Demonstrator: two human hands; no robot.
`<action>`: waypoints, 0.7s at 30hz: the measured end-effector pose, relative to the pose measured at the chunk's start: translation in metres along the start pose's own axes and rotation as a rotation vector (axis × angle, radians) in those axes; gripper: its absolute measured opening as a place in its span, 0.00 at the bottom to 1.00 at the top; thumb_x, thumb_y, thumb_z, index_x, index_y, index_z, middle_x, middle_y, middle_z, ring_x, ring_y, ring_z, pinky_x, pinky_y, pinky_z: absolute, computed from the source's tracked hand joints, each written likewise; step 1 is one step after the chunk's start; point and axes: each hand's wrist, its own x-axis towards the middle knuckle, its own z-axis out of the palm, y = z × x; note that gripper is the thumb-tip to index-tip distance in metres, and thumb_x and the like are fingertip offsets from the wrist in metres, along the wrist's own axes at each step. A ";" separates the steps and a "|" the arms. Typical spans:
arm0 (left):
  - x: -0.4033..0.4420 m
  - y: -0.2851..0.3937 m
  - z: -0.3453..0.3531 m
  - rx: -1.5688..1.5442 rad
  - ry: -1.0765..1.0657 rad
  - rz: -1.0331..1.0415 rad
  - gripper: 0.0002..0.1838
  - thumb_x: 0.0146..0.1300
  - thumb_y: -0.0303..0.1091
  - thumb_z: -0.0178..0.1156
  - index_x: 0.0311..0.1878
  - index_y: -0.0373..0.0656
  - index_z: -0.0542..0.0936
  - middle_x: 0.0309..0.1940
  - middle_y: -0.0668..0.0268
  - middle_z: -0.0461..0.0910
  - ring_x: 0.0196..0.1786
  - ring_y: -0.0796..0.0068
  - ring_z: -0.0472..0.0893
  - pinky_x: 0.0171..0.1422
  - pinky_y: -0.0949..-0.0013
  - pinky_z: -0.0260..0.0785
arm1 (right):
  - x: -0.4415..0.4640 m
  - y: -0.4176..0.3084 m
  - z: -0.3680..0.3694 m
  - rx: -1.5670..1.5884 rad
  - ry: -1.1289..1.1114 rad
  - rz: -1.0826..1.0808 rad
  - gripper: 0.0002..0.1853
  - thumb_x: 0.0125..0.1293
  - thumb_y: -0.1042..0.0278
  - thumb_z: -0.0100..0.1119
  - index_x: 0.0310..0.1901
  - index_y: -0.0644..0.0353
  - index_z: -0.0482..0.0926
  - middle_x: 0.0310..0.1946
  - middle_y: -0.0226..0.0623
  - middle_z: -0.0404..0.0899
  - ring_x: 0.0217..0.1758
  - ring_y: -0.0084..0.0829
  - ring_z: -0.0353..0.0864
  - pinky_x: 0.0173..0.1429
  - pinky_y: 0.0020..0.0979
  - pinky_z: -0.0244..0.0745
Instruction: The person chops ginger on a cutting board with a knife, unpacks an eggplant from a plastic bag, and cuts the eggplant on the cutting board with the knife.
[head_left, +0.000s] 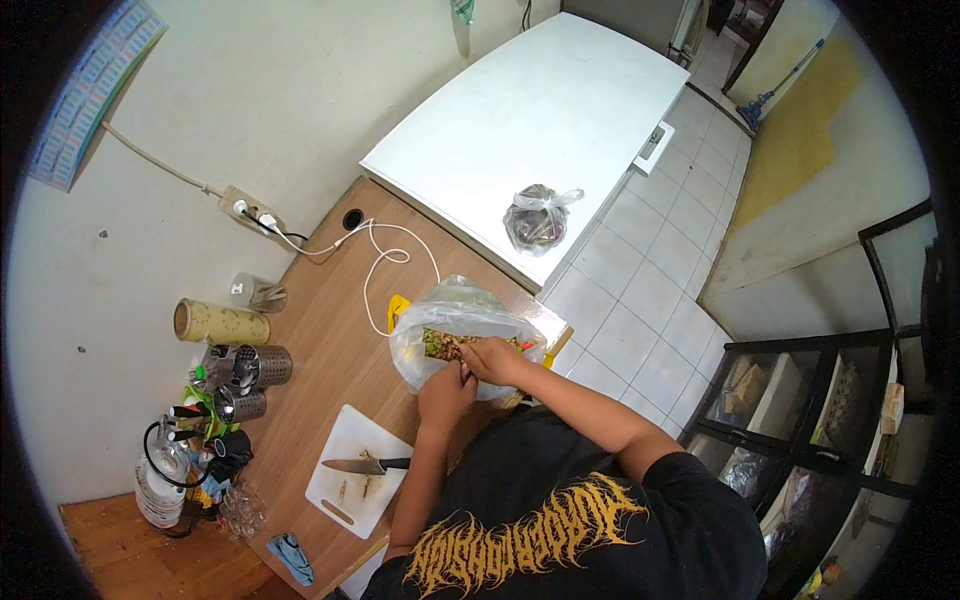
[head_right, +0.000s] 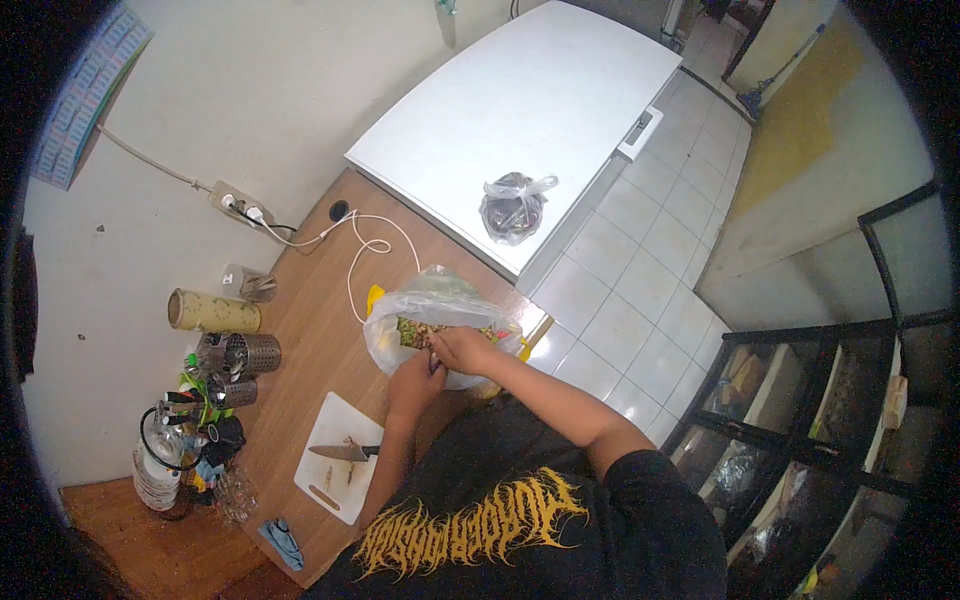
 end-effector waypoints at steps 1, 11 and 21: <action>0.000 0.000 0.000 0.004 -0.006 -0.005 0.14 0.64 0.43 0.61 0.35 0.41 0.78 0.29 0.47 0.82 0.37 0.41 0.82 0.42 0.42 0.72 | -0.001 -0.002 -0.001 0.046 0.005 0.018 0.25 0.82 0.57 0.41 0.31 0.62 0.81 0.27 0.51 0.82 0.34 0.57 0.83 0.43 0.48 0.78; -0.001 0.004 -0.002 -0.021 -0.018 -0.027 0.14 0.63 0.43 0.61 0.34 0.40 0.78 0.29 0.47 0.82 0.37 0.41 0.82 0.42 0.43 0.72 | -0.004 0.000 0.006 0.287 -0.009 0.143 0.27 0.83 0.56 0.40 0.33 0.66 0.83 0.26 0.49 0.84 0.33 0.46 0.86 0.43 0.41 0.79; 0.000 0.001 0.002 -0.123 -0.066 -0.050 0.14 0.61 0.43 0.62 0.37 0.39 0.80 0.31 0.47 0.83 0.38 0.40 0.82 0.42 0.43 0.72 | -0.007 0.020 0.021 0.382 0.008 0.211 0.32 0.83 0.51 0.37 0.32 0.66 0.86 0.28 0.46 0.87 0.32 0.40 0.87 0.46 0.39 0.80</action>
